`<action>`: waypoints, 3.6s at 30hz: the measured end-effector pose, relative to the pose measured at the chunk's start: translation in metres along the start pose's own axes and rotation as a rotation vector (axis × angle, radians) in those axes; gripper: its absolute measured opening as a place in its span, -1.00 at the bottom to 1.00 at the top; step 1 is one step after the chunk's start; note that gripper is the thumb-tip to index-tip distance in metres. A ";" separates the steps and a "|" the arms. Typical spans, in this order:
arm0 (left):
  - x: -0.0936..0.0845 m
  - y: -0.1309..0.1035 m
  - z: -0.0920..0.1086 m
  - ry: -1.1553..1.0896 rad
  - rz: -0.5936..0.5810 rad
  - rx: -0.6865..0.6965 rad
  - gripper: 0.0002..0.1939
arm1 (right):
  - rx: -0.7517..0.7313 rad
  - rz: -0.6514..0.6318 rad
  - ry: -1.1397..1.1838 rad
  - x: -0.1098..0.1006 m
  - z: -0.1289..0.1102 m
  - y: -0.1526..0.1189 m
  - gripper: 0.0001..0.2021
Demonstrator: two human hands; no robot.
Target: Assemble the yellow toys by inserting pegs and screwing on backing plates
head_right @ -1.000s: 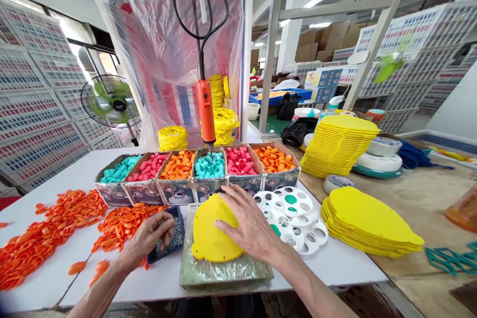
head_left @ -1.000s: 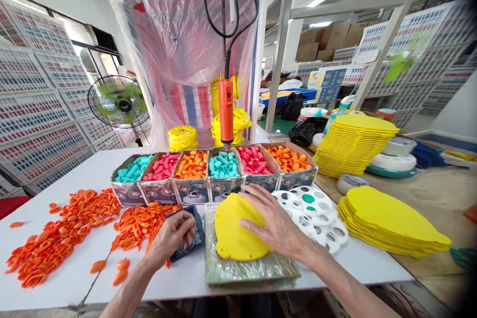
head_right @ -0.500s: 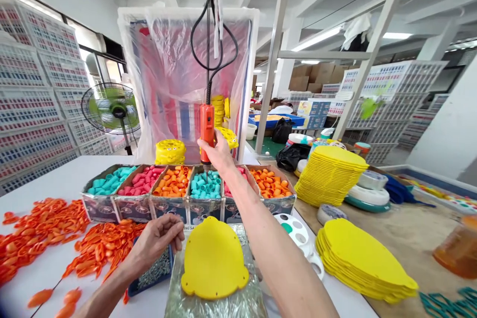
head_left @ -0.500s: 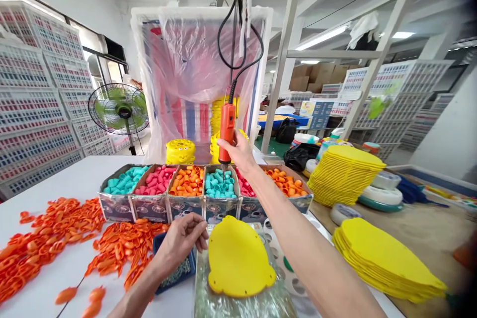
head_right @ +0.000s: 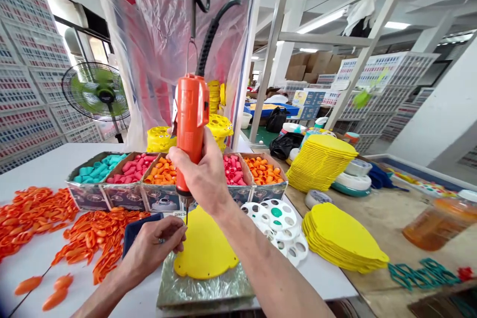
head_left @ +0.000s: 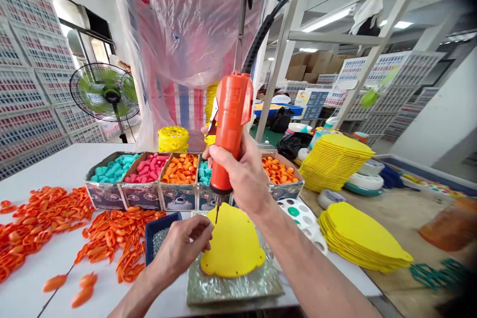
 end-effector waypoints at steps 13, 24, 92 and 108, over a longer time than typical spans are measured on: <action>0.008 0.002 0.016 0.114 -0.086 -0.018 -0.77 | 0.049 0.017 -0.048 -0.006 0.012 -0.009 -0.64; 0.008 0.002 0.018 0.061 -0.067 -0.006 -0.75 | 0.038 0.034 -0.034 -0.015 0.012 -0.013 -0.64; 0.026 0.064 -0.038 0.088 -0.154 -0.026 -0.73 | -0.033 0.256 -0.354 -0.068 0.080 0.006 -0.74; 0.030 0.064 -0.044 0.063 -0.133 -0.085 -0.70 | -0.060 0.277 -0.454 -0.070 0.086 -0.003 -0.73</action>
Point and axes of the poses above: each hand's wrist, its own y-axis towards the middle knuckle, its own x-axis out of the palm, z = x × y, the point moved 6 cm from there along y, towards the middle knuckle, and after that the axes turned 5 degrees about y, right-handed, at the moved point
